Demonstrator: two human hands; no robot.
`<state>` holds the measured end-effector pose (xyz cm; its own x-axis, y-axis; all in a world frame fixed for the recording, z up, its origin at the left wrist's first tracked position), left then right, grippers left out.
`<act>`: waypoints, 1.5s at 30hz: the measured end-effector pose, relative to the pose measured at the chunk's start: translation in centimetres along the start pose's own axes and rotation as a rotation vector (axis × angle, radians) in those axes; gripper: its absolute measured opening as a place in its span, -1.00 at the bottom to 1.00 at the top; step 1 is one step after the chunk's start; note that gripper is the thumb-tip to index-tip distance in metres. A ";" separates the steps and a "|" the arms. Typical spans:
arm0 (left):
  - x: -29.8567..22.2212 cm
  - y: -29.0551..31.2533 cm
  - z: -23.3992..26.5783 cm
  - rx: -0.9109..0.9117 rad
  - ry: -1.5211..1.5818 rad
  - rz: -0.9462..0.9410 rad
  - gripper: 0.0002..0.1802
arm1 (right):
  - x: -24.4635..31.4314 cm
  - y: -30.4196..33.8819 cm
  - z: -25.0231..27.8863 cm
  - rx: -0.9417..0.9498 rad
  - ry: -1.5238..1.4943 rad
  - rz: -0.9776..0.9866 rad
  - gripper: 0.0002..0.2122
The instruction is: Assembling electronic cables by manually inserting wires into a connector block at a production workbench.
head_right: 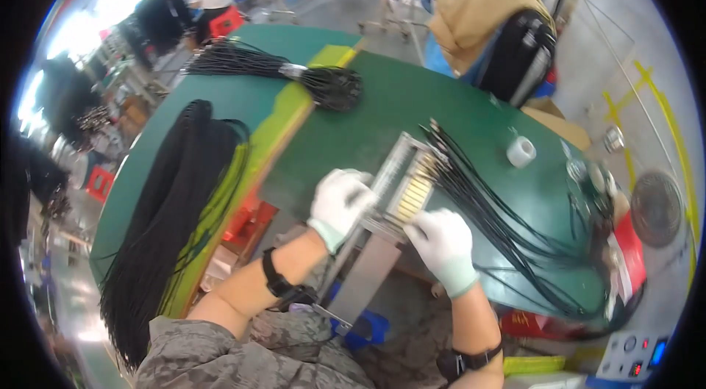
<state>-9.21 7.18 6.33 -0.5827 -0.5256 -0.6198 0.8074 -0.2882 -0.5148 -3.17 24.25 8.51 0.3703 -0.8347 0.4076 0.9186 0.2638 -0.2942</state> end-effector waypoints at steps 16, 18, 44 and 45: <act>2.2 0.7 -2.0 0.153 0.081 0.115 -0.75 | -3.6 0.6 -1.3 0.167 -0.005 -0.156 -0.79; 2.1 0.4 -2.5 0.215 0.190 0.135 -0.72 | -4.1 0.5 -1.7 0.175 -0.109 -0.179 -0.78; 0.3 0.6 -3.3 0.182 0.057 -0.034 -0.76 | -6.8 -0.8 2.4 -0.361 0.255 -0.152 -0.91; 0.8 0.4 -2.6 0.133 0.097 -0.005 -0.76 | -5.6 -0.6 2.4 -0.335 0.182 -0.090 -0.90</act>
<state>-9.60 8.76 4.06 -0.5876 -0.4463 -0.6750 0.8059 -0.3972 -0.4389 -5.47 29.94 8.48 0.2320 -0.9273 0.2938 0.8393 0.0381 -0.5424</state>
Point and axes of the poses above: each hand's wrist, its own y-axis away from the middle knuckle, its own z-axis out of the back of the hand, x = y × z, the point moved 8 cm from there along -y, towards the middle knuckle, and after that the axes turned 3 degrees about x, right-handed, at the moved point
